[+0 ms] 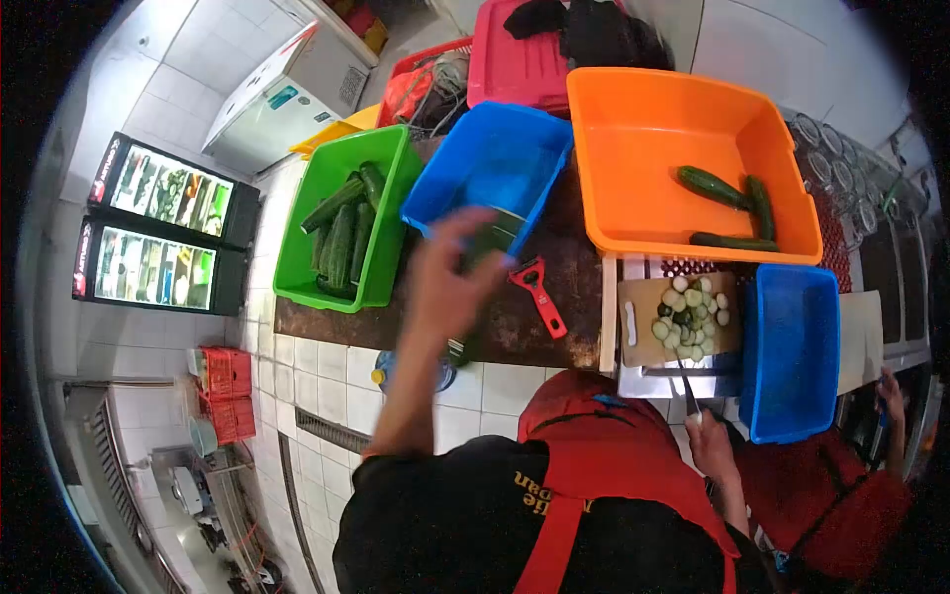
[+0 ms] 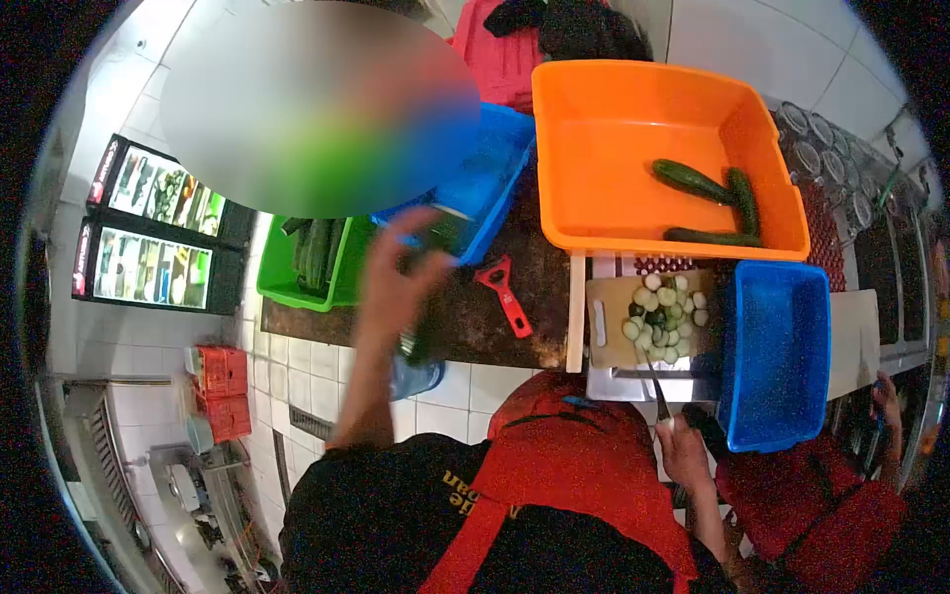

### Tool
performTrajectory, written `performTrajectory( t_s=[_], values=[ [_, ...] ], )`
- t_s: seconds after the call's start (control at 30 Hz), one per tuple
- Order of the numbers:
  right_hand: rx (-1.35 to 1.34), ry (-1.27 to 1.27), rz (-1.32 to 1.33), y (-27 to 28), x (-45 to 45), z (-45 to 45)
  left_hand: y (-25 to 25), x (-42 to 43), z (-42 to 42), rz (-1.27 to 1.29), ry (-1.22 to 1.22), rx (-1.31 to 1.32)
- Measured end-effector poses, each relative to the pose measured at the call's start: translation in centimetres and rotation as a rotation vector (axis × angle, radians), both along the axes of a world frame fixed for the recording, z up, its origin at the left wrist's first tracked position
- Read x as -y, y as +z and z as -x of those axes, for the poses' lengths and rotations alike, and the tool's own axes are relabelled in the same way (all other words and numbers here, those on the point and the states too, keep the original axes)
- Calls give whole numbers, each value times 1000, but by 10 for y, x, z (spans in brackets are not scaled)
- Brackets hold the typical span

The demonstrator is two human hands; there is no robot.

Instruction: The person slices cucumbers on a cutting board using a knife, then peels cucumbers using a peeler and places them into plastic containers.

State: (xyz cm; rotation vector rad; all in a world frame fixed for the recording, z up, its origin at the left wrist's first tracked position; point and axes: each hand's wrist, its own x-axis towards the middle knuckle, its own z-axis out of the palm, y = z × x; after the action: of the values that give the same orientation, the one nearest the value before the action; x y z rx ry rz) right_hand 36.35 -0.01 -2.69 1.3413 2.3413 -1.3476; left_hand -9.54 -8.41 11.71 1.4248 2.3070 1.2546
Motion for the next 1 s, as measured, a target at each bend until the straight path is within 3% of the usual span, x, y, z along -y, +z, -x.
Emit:
performTrajectory(
  t_s=[0.03, 0.1, 0.13, 0.2, 0.23, 0.27, 0.3, 0.33, 0.4, 0.43, 0.5, 0.57, 0.6, 0.63, 0.67, 0.73, 0.77, 0.9, 1.0],
  values=[
    [0, -6, -9, -5, 0, 1, 21, 10, 24, -3, 211, -81],
    [-137, -2, -111, -20, 0, 4, 23, 32, 107, -24, 320, -592],
    [-148, 5, -58, -10, -3, 14, 29, 40, 132, 34, 412, -571],
    [-131, 59, -178, -12, 1, 22, 4, 50, 188, 122, 547, -549],
    [-61, 54, -64, 5, -4, 31, -18, 57, 214, 206, 576, -545],
    [-25, 123, -34, -11, -5, 29, -95, 89, 310, 344, 387, -872],
    [10, 108, 4, -2, -5, 34, -113, 88, 302, 461, 282, -694],
    [-32, 157, -36, -23, -4, 29, -124, 85, 298, 418, 196, -517],
    [-2, 69, -25, -3, 0, 33, -92, 54, 271, 329, 300, -152],
    [23, 52, -8, 2, 1, 33, -71, 31, 251, 329, 263, -158],
    [19, 4, 6, -5, 5, 27, -31, -23, 203, 290, 245, -468],
    [-51, -22, 21, -6, 7, 22, -3, -102, 135, 23, -14, -310],
    [-49, -23, 21, -10, 7, 20, 8, -144, 87, -85, -215, -100],
    [-33, -7, 5, -17, 9, 19, 17, -178, 40, -10, -265, -138],
    [-17, 8, -14, -21, 11, 18, -14, -221, 27, -38, -437, -96],
    [-14, 2, -36, -21, 16, 20, -29, -282, -43, 147, -664, -185],
    [-11, -1, -57, -20, 13, 22, -66, -317, -58, 141, -758, -286],
    [25, -15, 29, -3, 10, 27, -139, -390, -123, 407, -799, -485],
    [0, -38, -6, 12, 8, 25, -152, -410, -141, 575, -816, -636]
  ],
)
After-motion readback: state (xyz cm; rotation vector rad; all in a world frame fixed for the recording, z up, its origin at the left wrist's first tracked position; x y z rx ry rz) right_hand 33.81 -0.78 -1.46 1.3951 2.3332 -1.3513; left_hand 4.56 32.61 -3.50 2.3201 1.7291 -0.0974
